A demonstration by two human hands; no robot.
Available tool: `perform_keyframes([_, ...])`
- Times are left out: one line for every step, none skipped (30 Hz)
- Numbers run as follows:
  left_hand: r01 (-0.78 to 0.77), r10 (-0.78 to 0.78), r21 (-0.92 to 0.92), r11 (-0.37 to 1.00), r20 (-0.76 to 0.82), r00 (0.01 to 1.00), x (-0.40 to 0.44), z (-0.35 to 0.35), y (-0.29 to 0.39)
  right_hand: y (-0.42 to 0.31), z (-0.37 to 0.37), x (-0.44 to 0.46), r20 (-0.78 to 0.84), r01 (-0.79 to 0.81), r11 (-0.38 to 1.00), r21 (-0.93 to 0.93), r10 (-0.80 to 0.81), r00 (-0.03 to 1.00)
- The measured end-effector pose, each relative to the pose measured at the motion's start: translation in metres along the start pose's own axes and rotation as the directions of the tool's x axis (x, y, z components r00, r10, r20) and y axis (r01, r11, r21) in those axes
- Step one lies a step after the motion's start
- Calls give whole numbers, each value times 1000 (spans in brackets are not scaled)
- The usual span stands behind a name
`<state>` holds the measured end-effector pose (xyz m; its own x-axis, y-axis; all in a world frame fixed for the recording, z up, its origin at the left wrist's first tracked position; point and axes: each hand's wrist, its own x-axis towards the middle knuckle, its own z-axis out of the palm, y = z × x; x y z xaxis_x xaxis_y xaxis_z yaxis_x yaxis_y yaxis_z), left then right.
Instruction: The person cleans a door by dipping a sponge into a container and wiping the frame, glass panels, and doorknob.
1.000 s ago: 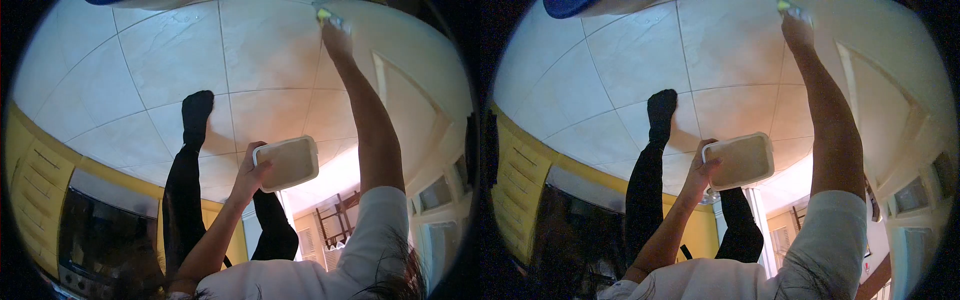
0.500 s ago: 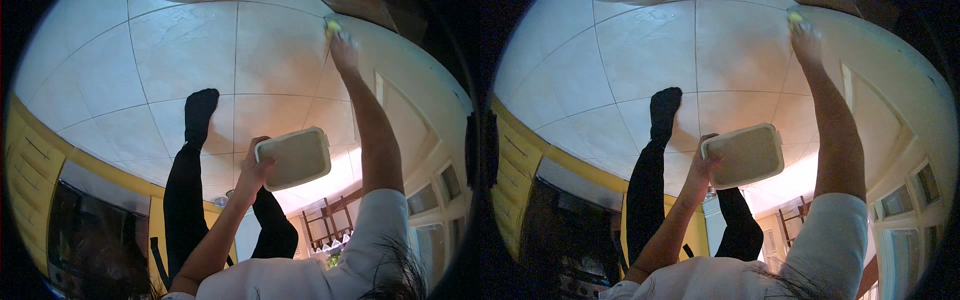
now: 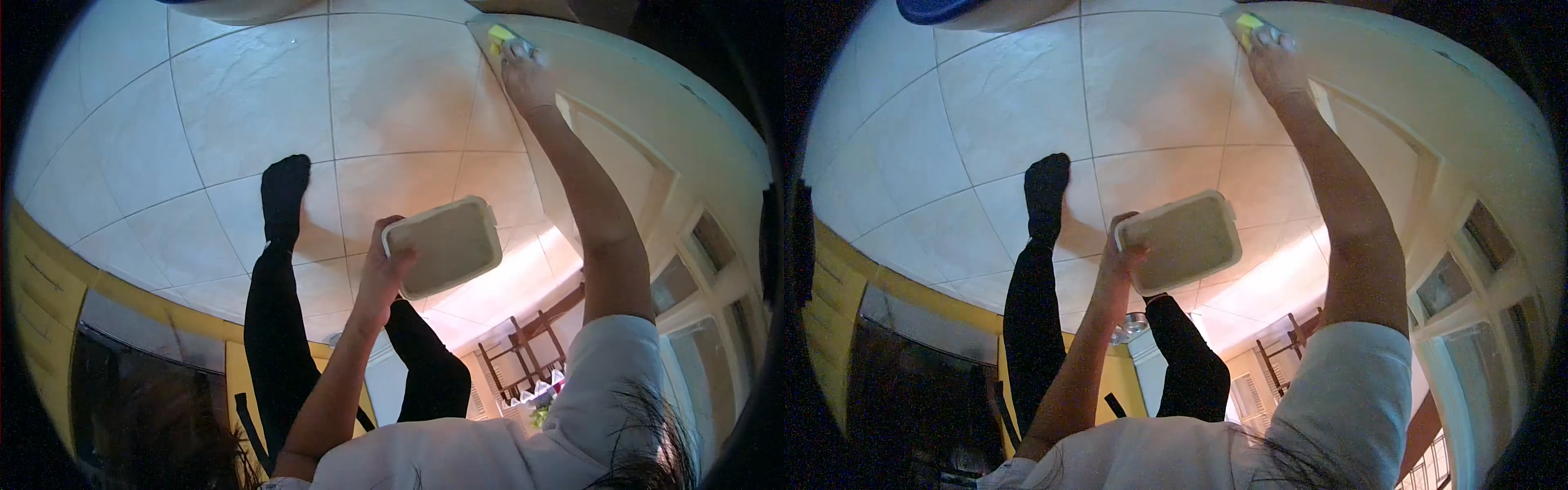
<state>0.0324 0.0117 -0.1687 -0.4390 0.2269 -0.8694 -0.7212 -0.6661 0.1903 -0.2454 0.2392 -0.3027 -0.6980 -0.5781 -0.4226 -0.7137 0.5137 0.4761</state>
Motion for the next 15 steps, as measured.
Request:
perform_keyframes([7, -5, 52, 999, -30, 1000, 1, -1, -1, 7, -21, -13, 45, 93, 991, -98, -89, 995])
perform_keyframes([15, -10, 99, 995, -53, 999, 1, 1, -3, 18, -43, -29, 104, 190, 962, -195, -173, 979])
perform_keyframes([15, -13, 83, 996, -31, 999, 2, 3, -8, 33, -60, -49, 72, 72, 991, -113, -64, 995])
perform_keyframes([0, 1, 27, 1000, -44, 999, 4, 2, -14, 47, -80, -69, 37, -43, 999, -21, 44, 998])
perform_keyframes([-15, 13, -29, 999, -62, 998, 7, -3, -17, 56, -124, -87, -4, -211, 963, 168, 214, 977])
perform_keyframes([-20, 18, -43, 999, -57, 998, 8, -4, -16, 77, -151, -110, -74, -192, 972, 134, 203, 976])
perform_keyframes([-20, 20, -12, 1000, -49, 999, 9, -6, -15, 99, -188, -128, -49, -133, 983, -127, 128, 991])
perform_keyframes([-16, 17, 20, 1000, -41, 999, 9, -6, -16, 116, -211, -149, -206, -175, 971, -162, 140, 969])
perform_keyframes([-19, 19, 11, 1000, -41, 999, 8, -6, -15, 132, -224, -163, -260, -318, 944, 89, 331, 907])
perform_keyframes([-31, 31, 12, 999, -51, 998, 7, -5, -13, 148, -237, -177, -302, -401, 847, 350, 507, 807])
perform_keyframes([-41, 42, 17, 999, -60, 997, 6, -3, -12, 145, -275, -169, -393, -224, 937, -268, 106, 913])
perform_keyframes([-42, 43, 18, 999, -55, 998, 6, -4, -10, 146, -258, -172, -394, -227, 935, -271, 108, 913])
perform_keyframes([-26, 28, 30, 999, -68, 997, 5, -4, -9, 148, -223, -178, -350, -418, 760, 498, 617, 705])
perform_keyframes([-11, 14, 43, 999, -81, 997, 4, -4, -8, 136, -204, -169, -321, -442, 753, 487, 625, 712])
perform_keyframes([-13, 16, 50, 999, -75, 997, 3, -4, -5, 123, -185, -160, -291, -465, 747, 475, 632, 718])
